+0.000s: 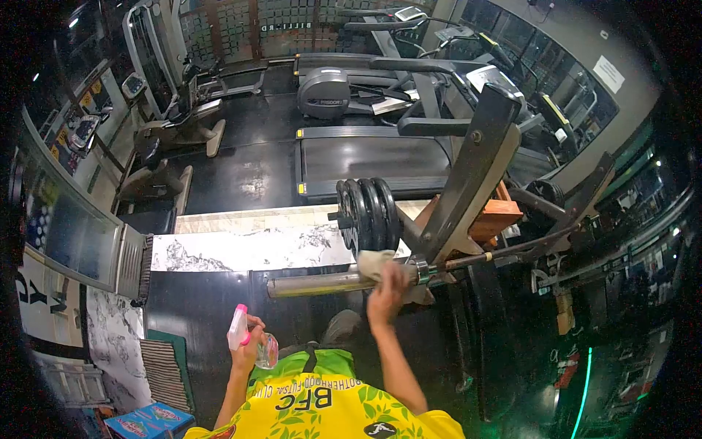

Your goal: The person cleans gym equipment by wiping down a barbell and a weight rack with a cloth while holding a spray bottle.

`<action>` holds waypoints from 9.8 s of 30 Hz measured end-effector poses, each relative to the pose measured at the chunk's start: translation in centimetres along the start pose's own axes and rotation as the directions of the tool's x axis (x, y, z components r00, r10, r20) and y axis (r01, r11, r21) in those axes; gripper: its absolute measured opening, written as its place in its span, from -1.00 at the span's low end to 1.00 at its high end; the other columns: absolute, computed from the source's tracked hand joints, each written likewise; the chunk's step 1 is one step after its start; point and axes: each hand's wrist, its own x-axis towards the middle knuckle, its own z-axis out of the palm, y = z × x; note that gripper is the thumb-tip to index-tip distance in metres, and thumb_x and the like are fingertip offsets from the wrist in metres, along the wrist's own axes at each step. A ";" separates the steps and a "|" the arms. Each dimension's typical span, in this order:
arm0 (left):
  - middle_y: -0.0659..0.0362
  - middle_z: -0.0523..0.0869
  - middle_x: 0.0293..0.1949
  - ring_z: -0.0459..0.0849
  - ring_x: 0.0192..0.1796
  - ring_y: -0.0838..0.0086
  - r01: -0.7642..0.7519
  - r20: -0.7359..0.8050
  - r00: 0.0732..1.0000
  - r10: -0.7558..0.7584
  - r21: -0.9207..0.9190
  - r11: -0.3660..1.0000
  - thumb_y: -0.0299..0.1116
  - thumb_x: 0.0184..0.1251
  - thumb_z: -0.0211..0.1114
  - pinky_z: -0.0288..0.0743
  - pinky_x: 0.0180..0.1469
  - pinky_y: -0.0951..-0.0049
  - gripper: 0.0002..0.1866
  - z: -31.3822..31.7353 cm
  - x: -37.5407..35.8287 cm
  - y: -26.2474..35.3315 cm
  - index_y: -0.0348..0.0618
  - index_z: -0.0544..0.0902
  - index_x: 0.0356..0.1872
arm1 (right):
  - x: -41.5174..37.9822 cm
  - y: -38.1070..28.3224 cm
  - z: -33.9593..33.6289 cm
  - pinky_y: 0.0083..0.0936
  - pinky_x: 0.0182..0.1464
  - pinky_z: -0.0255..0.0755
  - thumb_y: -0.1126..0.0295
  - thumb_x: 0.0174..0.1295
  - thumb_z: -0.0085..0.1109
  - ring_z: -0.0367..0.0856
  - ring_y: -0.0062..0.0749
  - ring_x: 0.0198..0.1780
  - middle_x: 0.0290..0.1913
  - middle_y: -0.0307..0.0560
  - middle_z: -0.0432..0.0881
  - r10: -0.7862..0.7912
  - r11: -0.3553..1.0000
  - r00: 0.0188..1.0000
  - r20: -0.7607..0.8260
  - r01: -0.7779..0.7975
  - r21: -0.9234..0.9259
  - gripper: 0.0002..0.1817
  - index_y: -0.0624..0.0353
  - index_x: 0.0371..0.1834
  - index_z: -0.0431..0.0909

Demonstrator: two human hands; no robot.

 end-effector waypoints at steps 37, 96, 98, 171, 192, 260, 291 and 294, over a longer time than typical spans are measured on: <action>0.21 0.60 -0.38 0.57 -0.50 0.64 0.001 -0.018 1.000 -0.002 -0.027 1.000 -0.53 0.32 0.26 0.45 -0.40 0.59 -0.91 1.2 1.1 0.6 -0.28 0.53 -0.24 | 4.1 -2.4 -1.2 -0.27 0.09 0.54 0.65 0.14 -0.04 0.63 -0.08 0.05 0.02 0.01 0.66 -0.353 0.916 0.811 0.468 0.197 0.349 -0.63 0.10 -0.04 0.62; 0.20 0.58 -0.32 0.56 -0.50 0.64 0.025 -0.101 0.995 -0.019 0.060 0.998 -0.56 0.35 0.20 0.45 -0.42 0.57 -0.90 -0.6 0.3 -1.4 -0.28 0.50 -0.17 | 9.5 -1.6 0.9 -0.07 -0.03 0.54 0.29 0.18 0.18 0.67 0.14 -0.11 -0.23 0.21 0.69 0.066 0.987 0.508 0.859 0.094 -0.132 -0.72 0.13 -0.08 0.57; 0.19 0.59 -0.32 0.56 -0.50 0.64 0.020 -0.097 0.995 -0.015 0.049 0.999 -0.56 0.34 0.20 0.46 -0.42 0.57 -0.90 -0.5 0.4 -1.5 -0.28 0.50 -0.18 | 11.9 2.1 -2.4 -0.06 -0.03 0.53 0.23 0.19 0.19 0.64 0.16 -0.09 -0.23 0.22 0.68 0.201 0.970 0.589 0.782 -0.006 -0.245 -0.73 0.14 -0.14 0.61; 0.15 0.56 -0.28 0.58 -0.48 0.58 -0.015 -0.083 0.996 0.013 -0.022 1.000 -0.57 0.35 0.17 0.50 -0.35 0.52 -0.89 -0.5 -0.4 -0.4 -0.27 0.47 -0.15 | 3.1 -12.1 4.4 -0.19 -0.01 0.52 0.47 0.18 0.08 0.64 -0.02 -0.04 -0.09 0.12 0.65 -0.559 0.810 0.578 0.595 0.224 0.542 -0.64 0.06 0.06 0.59; 0.20 0.57 -0.35 0.58 -0.49 0.62 -0.017 -0.041 0.999 0.017 -0.002 1.000 -0.50 0.34 0.24 0.48 -0.40 0.55 -0.92 0.3 0.5 -0.3 -0.27 0.52 -0.25 | -0.3 -8.4 -0.5 -0.28 0.26 0.47 0.62 0.08 0.06 0.55 -0.14 0.22 0.13 -0.08 0.60 -0.450 0.888 0.819 0.355 0.371 0.271 -0.48 -0.03 0.16 0.56; 0.19 0.60 -0.41 0.61 -0.47 0.59 -0.027 0.209 0.978 0.020 0.034 0.999 -0.56 0.28 0.25 0.48 -0.38 0.57 -0.88 3.5 1.8 0.4 -0.26 0.51 -0.22 | 12.2 6.3 -1.3 -0.13 0.20 0.40 0.45 0.20 0.04 0.49 0.12 0.22 0.17 0.09 0.59 0.171 0.963 0.756 0.632 0.008 -0.270 -0.68 0.14 0.00 0.65; 0.22 0.61 -0.45 0.58 -0.51 0.62 -0.051 0.260 0.965 0.040 0.036 0.998 -0.54 0.24 0.32 0.44 -0.41 0.61 -0.86 10.8 -0.3 0.5 -0.26 0.54 -0.24 | -7.2 11.8 0.8 -0.17 0.40 0.22 0.25 0.39 -0.10 0.41 -0.16 0.32 0.27 -0.07 0.51 0.454 -0.854 0.152 0.878 -0.206 0.478 -0.60 0.13 0.22 0.49; 0.21 0.62 -0.44 0.59 -0.52 0.62 -0.054 0.245 0.969 0.041 0.047 0.997 -0.54 0.25 0.31 0.46 -0.41 0.61 -0.87 11.3 -1.1 0.5 -0.25 0.54 -0.24 | -2.3 12.9 3.9 -0.01 0.40 0.23 0.05 0.45 -0.14 0.38 -0.09 0.34 0.33 -0.01 0.42 0.016 -0.921 0.717 0.697 -0.262 0.290 -0.50 0.11 0.30 0.39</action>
